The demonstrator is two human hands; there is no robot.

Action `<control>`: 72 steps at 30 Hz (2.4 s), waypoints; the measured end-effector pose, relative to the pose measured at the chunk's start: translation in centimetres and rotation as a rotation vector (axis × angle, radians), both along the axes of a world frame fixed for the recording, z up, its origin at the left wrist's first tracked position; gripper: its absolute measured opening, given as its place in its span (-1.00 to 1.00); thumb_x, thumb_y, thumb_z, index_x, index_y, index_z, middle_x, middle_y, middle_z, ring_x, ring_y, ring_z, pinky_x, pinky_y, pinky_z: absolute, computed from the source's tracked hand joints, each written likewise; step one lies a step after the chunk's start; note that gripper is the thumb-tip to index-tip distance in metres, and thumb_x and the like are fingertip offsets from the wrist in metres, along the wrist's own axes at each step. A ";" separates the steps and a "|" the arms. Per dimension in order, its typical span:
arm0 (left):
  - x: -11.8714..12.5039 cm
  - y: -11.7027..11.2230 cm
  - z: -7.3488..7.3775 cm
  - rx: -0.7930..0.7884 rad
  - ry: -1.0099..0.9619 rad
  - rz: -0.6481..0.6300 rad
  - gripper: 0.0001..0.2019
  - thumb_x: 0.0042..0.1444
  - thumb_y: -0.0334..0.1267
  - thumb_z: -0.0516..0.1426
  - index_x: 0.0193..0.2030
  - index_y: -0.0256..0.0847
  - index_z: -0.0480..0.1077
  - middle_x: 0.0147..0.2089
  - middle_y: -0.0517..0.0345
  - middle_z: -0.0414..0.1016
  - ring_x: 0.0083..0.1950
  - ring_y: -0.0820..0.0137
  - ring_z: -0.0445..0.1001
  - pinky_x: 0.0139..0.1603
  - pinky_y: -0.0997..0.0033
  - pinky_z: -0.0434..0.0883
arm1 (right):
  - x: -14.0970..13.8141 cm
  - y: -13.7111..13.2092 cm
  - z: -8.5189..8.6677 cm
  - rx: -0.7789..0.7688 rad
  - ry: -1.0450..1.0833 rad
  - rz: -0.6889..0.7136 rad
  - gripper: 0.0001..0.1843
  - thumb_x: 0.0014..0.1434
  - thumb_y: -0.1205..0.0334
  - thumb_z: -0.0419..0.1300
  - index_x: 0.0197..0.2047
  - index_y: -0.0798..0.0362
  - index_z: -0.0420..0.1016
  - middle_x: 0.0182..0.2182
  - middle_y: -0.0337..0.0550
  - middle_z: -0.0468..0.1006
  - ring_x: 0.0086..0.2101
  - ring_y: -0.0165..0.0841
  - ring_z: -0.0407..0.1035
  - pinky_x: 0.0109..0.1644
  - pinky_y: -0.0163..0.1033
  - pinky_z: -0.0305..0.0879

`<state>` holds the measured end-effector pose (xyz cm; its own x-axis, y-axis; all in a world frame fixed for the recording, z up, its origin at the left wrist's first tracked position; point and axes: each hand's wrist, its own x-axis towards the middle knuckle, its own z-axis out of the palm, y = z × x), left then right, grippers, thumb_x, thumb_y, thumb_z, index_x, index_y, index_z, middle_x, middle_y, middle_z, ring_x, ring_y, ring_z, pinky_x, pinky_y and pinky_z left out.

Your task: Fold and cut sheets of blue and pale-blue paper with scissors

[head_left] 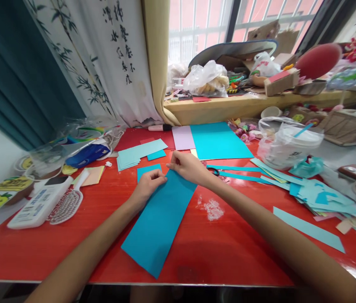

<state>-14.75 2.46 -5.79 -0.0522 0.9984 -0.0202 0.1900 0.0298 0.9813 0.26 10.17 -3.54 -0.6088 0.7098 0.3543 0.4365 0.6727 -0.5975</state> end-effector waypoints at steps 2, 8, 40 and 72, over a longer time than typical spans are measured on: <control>-0.1 0.1 -0.1 -0.007 0.010 -0.017 -0.79 -0.10 -0.20 0.13 -0.54 -0.24 0.17 -0.59 0.36 0.11 -0.57 0.59 0.06 -0.56 0.54 0.03 | 0.2 0.3 0.0 0.024 -0.031 -0.022 -0.78 0.13 0.16 0.09 -0.47 0.03 0.16 -0.53 -0.27 0.37 -0.50 -0.43 0.20 -0.48 -0.33 -0.07; -0.1 0.1 -0.2 -0.029 0.054 -0.073 -0.80 -0.12 -0.18 0.15 -0.53 -0.27 0.25 -0.55 0.31 0.21 -0.53 0.55 0.14 -0.51 0.52 0.09 | 1.2 2.0 -0.5 0.057 -0.040 -0.119 -0.77 0.12 0.16 0.07 -0.49 0.03 0.14 -0.53 -0.26 0.37 -0.49 -0.42 0.20 -0.47 -0.32 -0.09; -0.7 -0.2 1.3 0.171 0.223 -0.049 -0.83 0.01 -0.19 0.09 -0.31 -0.23 0.35 -0.35 0.20 0.34 -0.34 0.46 0.29 -0.31 0.47 0.23 | 2.5 3.4 -2.1 -0.409 0.077 0.255 -0.64 0.00 -0.08 0.14 -0.45 0.07 0.27 -0.52 -0.28 0.29 -0.48 -0.45 0.17 -0.42 -0.31 0.09; 0.3 -0.8 0.9 0.131 0.236 -0.145 -0.91 -0.09 -0.33 0.01 -0.54 -0.22 0.14 -0.52 0.30 0.11 -0.48 0.52 0.09 -0.47 0.50 0.07 | 1.3 1.6 -1.1 -0.433 0.289 0.208 -0.73 0.16 0.03 0.04 -0.44 0.02 0.13 -0.54 -0.27 0.34 -0.51 -0.44 0.26 -0.44 -0.29 0.16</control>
<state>-14.44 1.66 -4.94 0.1035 0.9891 0.1045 0.4066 -0.1379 0.9031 1.57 11.77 -4.66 -0.6730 0.7028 0.2305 0.0984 0.3940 -0.9138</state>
